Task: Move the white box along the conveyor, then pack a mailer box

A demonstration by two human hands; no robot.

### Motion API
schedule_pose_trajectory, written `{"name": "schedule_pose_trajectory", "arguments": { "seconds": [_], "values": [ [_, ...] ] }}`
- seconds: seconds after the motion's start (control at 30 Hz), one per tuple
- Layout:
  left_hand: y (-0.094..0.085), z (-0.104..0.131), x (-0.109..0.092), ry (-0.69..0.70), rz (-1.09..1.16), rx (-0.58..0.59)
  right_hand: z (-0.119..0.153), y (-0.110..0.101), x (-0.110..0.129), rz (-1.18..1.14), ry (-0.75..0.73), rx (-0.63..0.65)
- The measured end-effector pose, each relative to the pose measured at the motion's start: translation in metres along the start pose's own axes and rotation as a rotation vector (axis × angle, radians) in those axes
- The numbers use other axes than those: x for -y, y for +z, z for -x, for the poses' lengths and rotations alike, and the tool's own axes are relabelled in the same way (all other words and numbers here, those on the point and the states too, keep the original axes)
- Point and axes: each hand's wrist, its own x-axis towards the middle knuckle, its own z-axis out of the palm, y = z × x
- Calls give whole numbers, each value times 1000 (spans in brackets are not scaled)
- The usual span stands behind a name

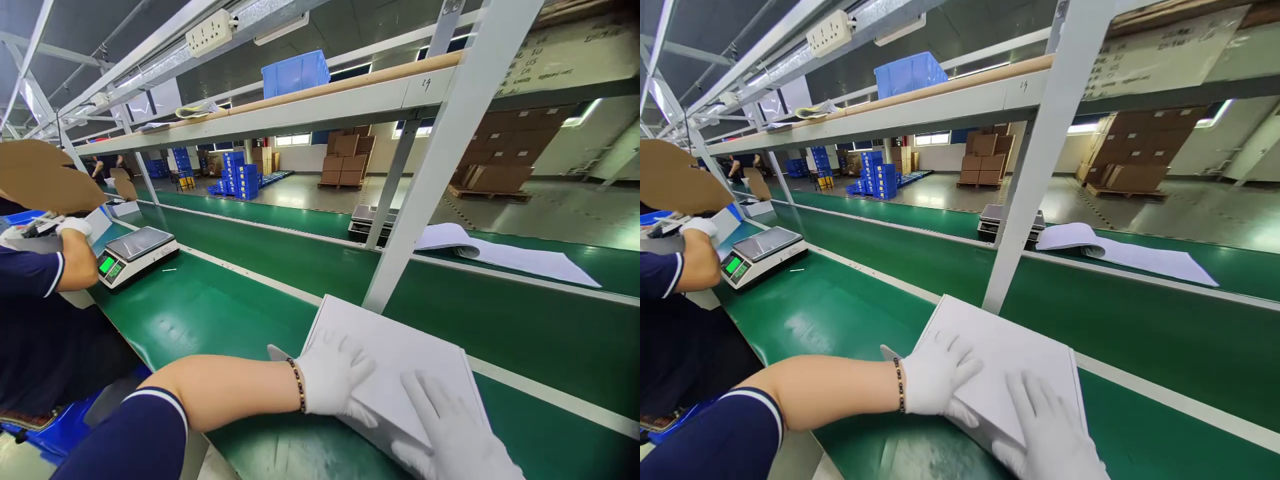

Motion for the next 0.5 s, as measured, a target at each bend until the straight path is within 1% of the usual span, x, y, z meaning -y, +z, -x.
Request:
{"name": "schedule_pose_trajectory", "arguments": {
  "seconds": [0.07, 0.1, 0.17, 0.2, 0.27, 0.33, 0.37, 0.4, 0.43, 0.47, 0.5],
  "values": [
    [11, -20, 3, -44, 4, -17, -15, 15, -14, -5, 3, 3],
    [16, -28, 5, -52, 7, -23, -22, 19, -17, -8, 26, 13],
    [22, -36, 7, -42, 14, -61, -34, 20, -19, -19, 73, 30],
    [24, -37, 7, -27, 22, -91, -38, 19, -17, -20, 85, 30],
    [24, -34, 8, -16, 54, -146, -41, 11, -12, -30, 61, 8],
    [18, -25, 8, -7, 111, -135, -36, -1, -9, -70, 29, -27],
    [14, -17, 8, -10, 151, -110, -30, -7, -9, -120, 52, -28],
    [10, -8, 9, -42, 203, -91, -21, -13, -10, -196, 121, 7],
    [6, 2, 9, -104, 261, -97, -9, -19, -12, -271, 259, 53],
    [3, 14, 11, -197, 325, -125, 5, -22, -15, -360, 450, 115],
    [2, 26, 12, -315, 408, -159, 21, -22, -18, -441, 671, 221]
  ]
}}
